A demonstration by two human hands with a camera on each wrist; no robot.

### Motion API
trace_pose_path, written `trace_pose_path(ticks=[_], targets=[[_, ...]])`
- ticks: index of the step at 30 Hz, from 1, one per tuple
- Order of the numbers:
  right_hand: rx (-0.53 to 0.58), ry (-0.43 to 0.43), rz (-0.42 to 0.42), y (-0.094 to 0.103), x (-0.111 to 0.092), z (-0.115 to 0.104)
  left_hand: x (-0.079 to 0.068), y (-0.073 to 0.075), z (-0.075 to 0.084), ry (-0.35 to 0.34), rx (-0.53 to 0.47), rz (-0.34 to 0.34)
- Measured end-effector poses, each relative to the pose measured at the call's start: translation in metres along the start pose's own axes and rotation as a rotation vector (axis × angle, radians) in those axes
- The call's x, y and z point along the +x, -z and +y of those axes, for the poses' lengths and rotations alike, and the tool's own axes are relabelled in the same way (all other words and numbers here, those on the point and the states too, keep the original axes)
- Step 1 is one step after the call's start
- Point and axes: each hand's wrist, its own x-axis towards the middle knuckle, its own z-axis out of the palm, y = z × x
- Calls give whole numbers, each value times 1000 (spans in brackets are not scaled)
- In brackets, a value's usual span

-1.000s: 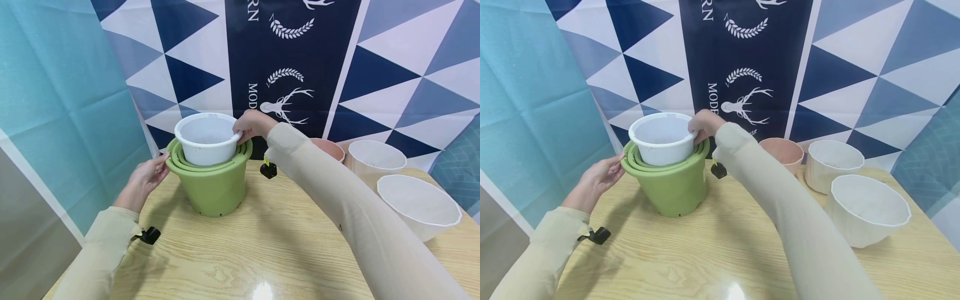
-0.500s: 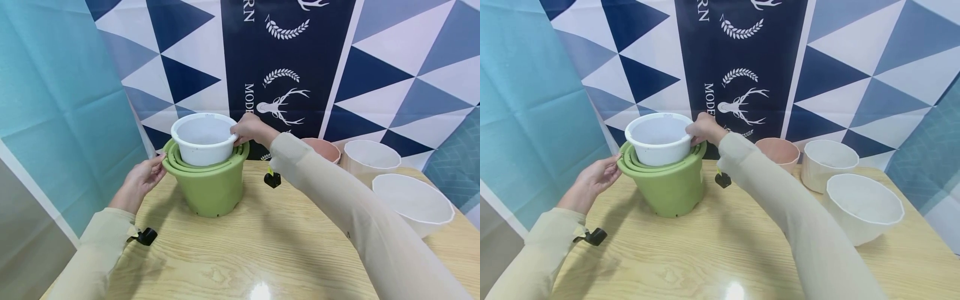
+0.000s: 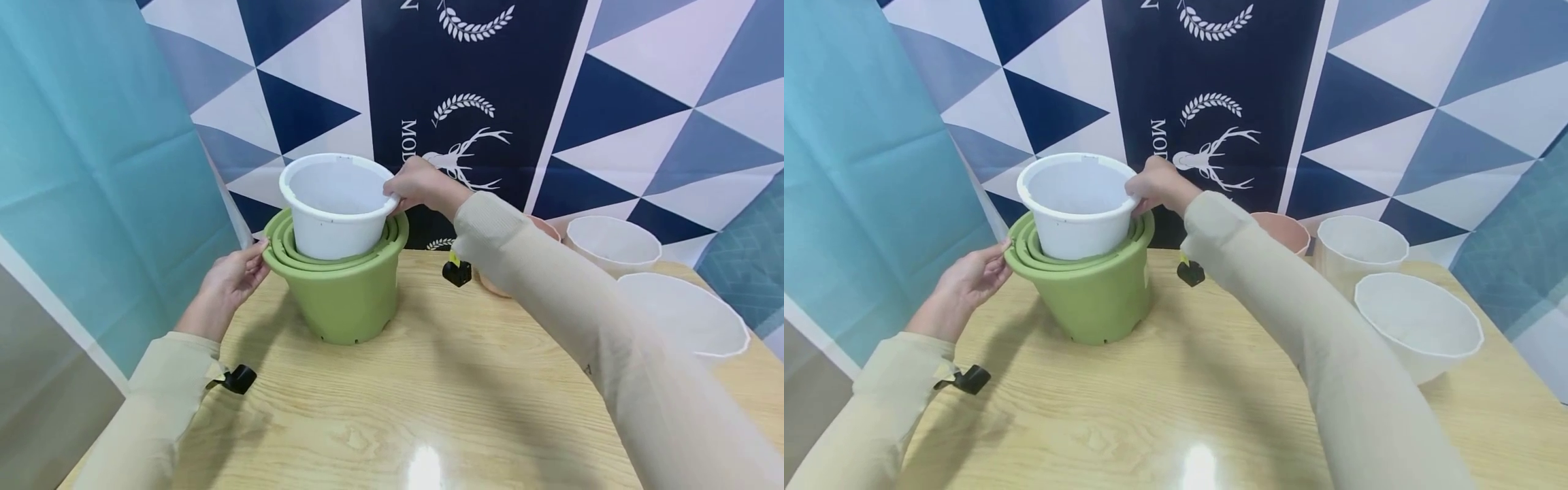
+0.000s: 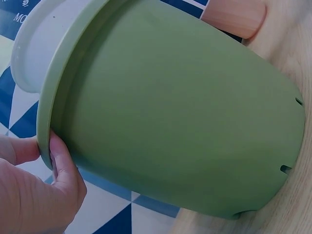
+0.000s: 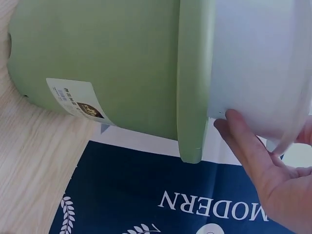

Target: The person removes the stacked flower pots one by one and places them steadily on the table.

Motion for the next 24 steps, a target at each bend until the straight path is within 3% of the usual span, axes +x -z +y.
trace_pose_path(ticks=[9,16,24], targets=[[132,-78,-82,5,-3,8,-3,-2,-1,-5,21,7],[210,-84,-128,10,0,23,-4,-1,0,-14,27,16],[84,-24,-25,4,4,32,-1,-2,2,-8,26,20]])
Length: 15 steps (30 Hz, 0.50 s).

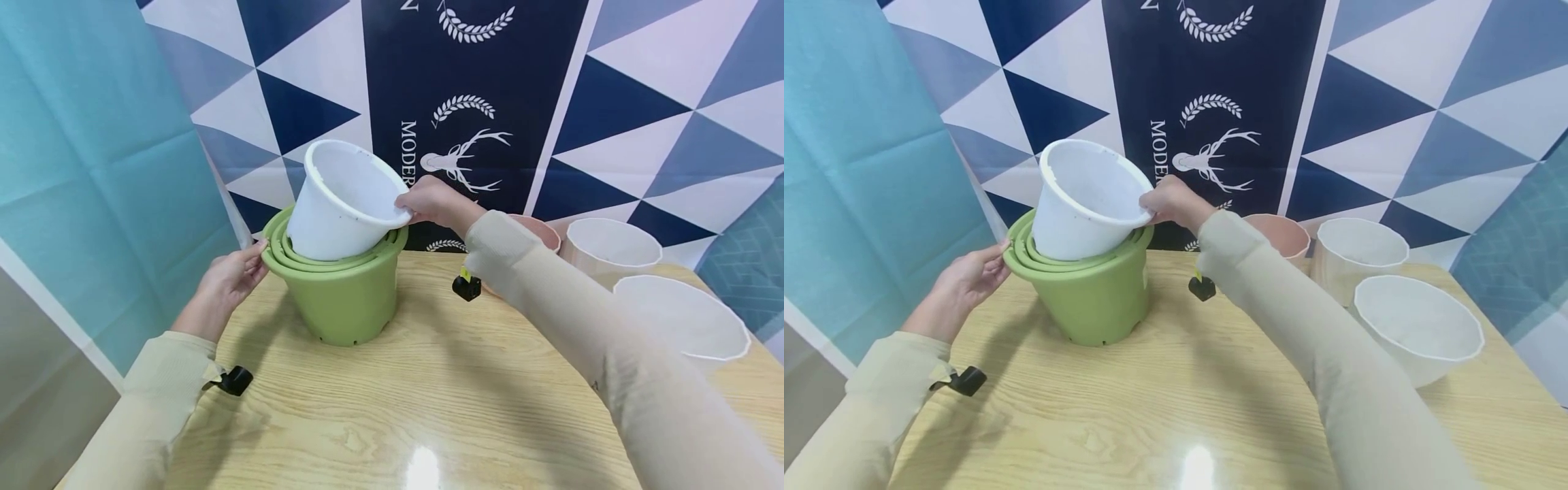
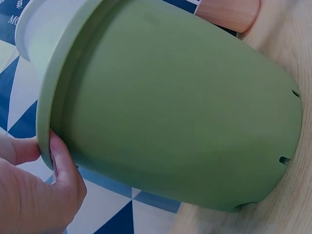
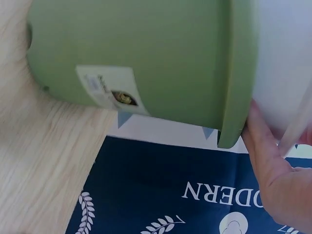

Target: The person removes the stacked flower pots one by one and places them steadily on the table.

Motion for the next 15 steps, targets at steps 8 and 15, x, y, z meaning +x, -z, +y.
trace_pose_path(ticks=[8,15], targets=[[27,-19,-9,-3,2,4,0,2,1,1,17,-13],[128,-39,-17,0,2,12,1,1,1,15,-28,-33]])
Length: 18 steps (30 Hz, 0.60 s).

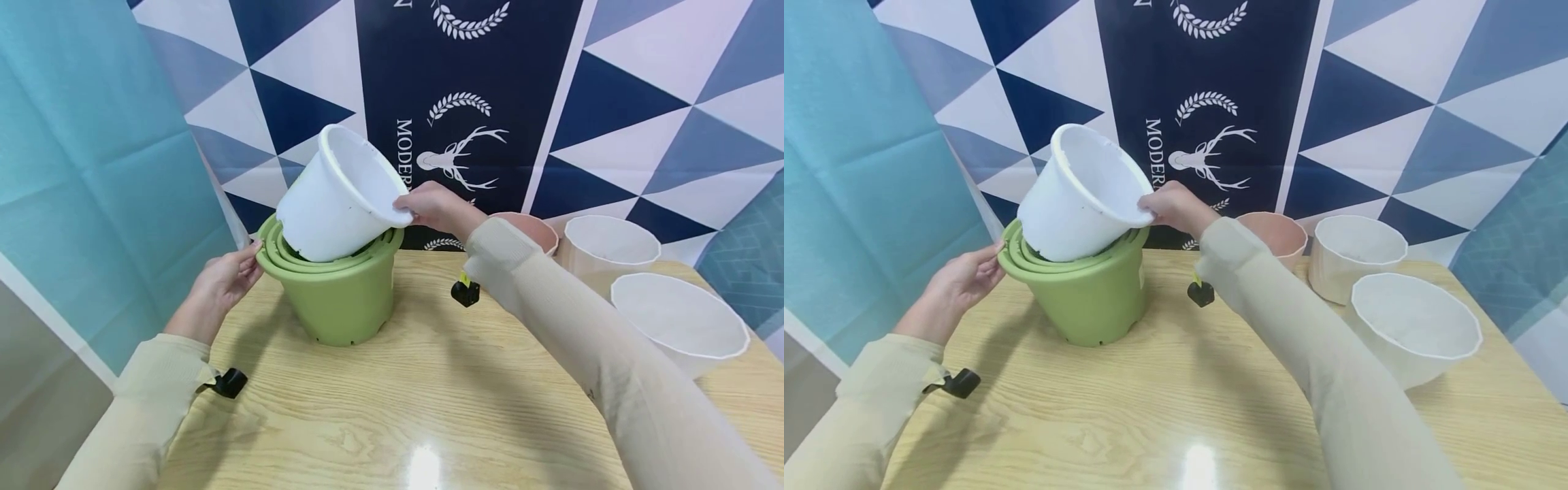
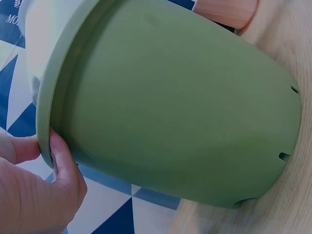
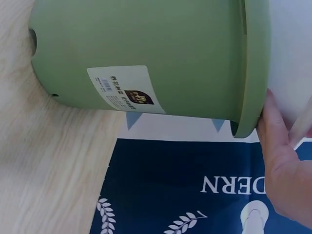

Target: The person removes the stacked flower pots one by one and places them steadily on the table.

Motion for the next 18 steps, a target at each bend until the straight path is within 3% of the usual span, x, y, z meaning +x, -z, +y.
trace_pose_path(ticks=[8,18], targets=[[91,47,-14,1,-2,7,-1,2,1,-4,-17,-14],[148,21,-15,0,-1,11,0,0,0,26,-33,5]])
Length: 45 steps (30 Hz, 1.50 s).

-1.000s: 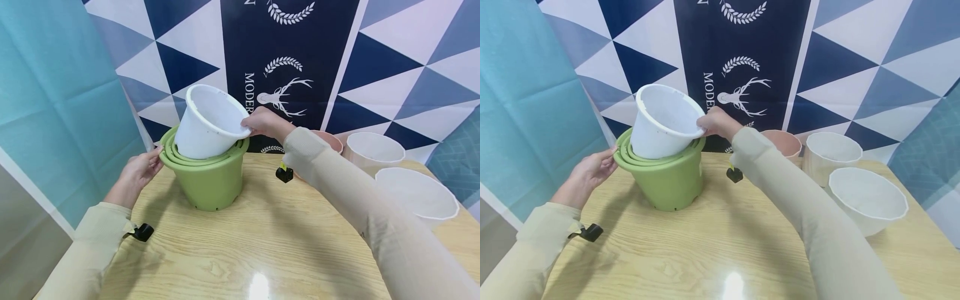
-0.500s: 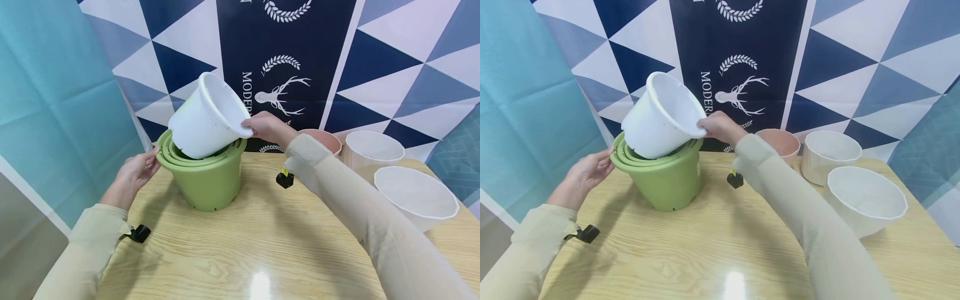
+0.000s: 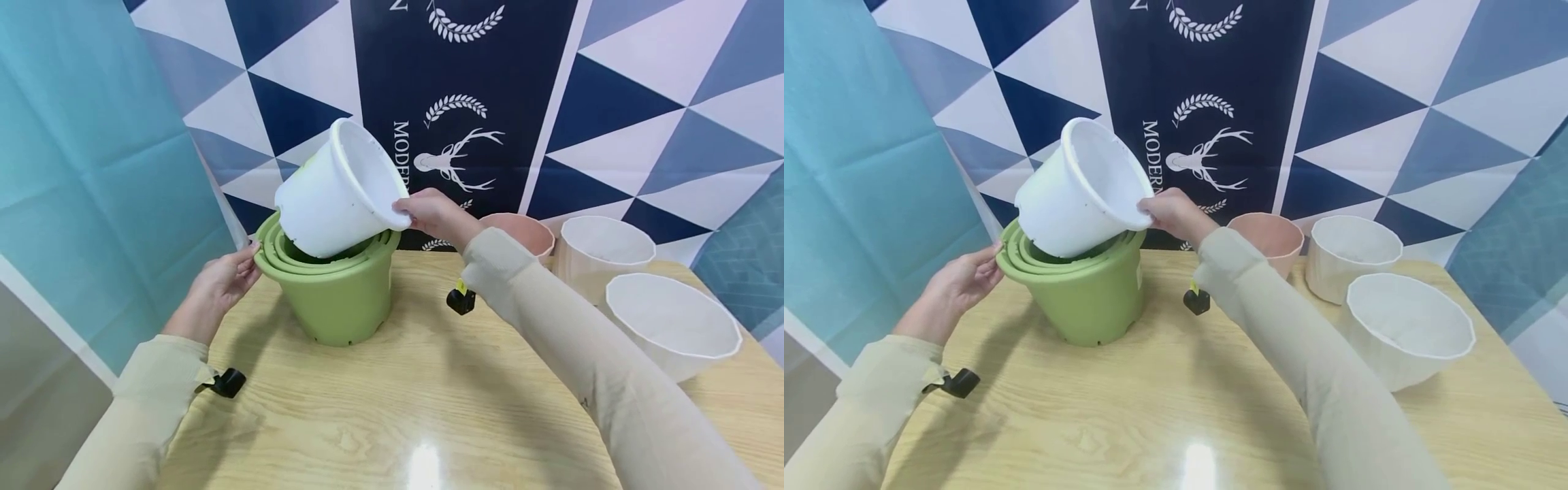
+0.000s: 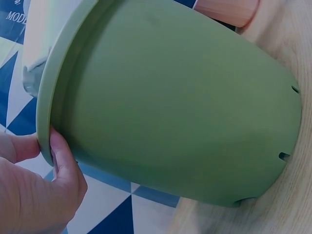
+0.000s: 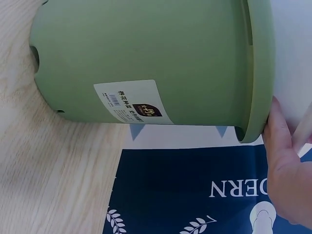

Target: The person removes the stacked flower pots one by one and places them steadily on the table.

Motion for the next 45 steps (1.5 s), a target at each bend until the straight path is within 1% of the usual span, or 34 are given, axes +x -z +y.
trace_pose_path(ticks=[3,6,9,13,16,21,25,29,36,42,45], targets=[[23,-19,-6,0,2,4,2,2,-2,18,-2,12],[34,-25,-23,1,2,6,3,3,-3,17,9,7],[38,-7,-43,1,2,5,3,4,-2,2,19,-6],[37,18,-50,2,0,3,2,4,-1,-8,5,-16],[23,22,-45,4,-3,0,2,2,-2,2,-8,-12],[-3,59,-16,3,-10,-4,4,-1,-2,-7,11,-14],[-2,83,15,-2,-17,-2,4,0,-1,-13,9,-9],[-16,101,29,-5,-23,2,4,2,0,-9,0,-2],[-62,110,46,-7,-33,4,3,3,2,-13,14,1],[-63,106,63,-6,-37,9,5,2,2,-10,35,8],[-37,109,61,-7,-40,10,6,1,3,-10,35,15]])
